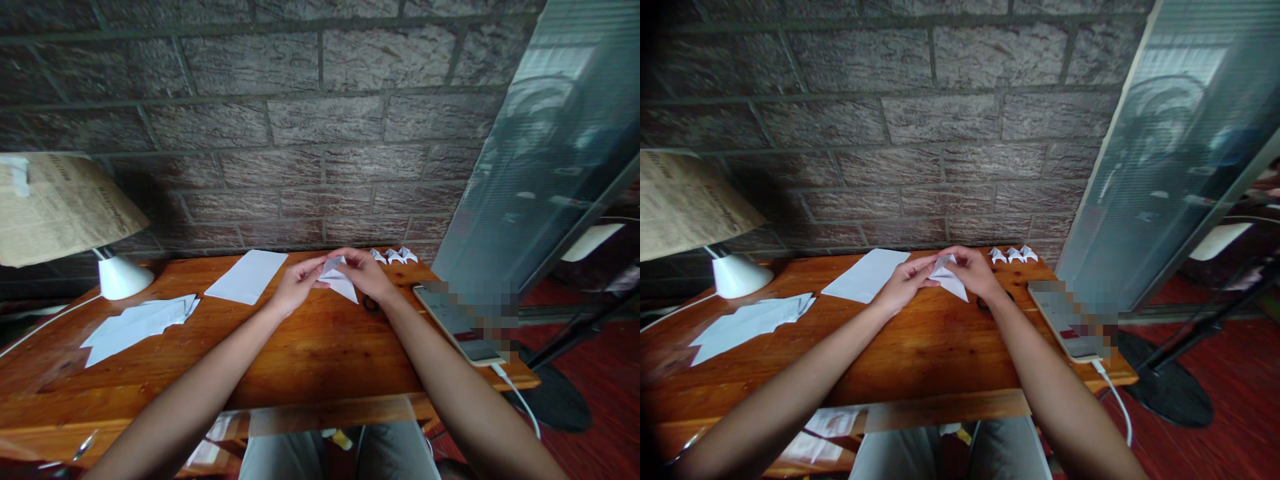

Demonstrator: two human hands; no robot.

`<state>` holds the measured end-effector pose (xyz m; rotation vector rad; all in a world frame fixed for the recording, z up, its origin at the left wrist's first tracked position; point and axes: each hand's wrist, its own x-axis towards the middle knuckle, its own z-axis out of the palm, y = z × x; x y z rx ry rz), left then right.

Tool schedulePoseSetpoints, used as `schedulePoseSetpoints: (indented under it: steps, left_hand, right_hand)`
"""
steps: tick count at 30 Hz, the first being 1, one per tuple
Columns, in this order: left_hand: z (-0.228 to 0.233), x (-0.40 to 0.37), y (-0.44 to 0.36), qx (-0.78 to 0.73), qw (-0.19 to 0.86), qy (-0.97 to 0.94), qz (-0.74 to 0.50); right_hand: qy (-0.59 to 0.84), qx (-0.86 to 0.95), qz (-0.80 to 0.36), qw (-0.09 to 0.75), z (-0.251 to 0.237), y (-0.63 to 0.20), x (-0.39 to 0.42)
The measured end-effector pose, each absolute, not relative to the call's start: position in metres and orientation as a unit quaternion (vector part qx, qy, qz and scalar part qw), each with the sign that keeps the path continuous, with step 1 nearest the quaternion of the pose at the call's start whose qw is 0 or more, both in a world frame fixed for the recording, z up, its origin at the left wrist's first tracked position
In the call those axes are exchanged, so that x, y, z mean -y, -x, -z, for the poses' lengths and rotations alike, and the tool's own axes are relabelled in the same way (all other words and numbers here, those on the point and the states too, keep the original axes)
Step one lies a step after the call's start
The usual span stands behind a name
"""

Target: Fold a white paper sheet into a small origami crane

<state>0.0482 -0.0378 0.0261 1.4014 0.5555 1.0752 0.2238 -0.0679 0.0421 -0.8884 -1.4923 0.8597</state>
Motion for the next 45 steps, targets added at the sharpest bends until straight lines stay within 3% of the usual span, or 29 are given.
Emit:
schedulePoseSetpoints:
  steps: [28, 45]
  left_hand:
    - [-0.0284, 0.0355, -0.0488, -0.189, 0.659, -0.539, -0.490]
    - [-0.0237, 0.0372, -0.0513, -0.221, 0.571, -0.626, -0.484]
  right_hand:
    - [0.359, 0.698, -0.233, 0.574, -0.0461, -0.2224, 0.0729]
    - [0.419, 0.624, -0.257, 0.607, -0.0413, -0.2199, 0.0683]
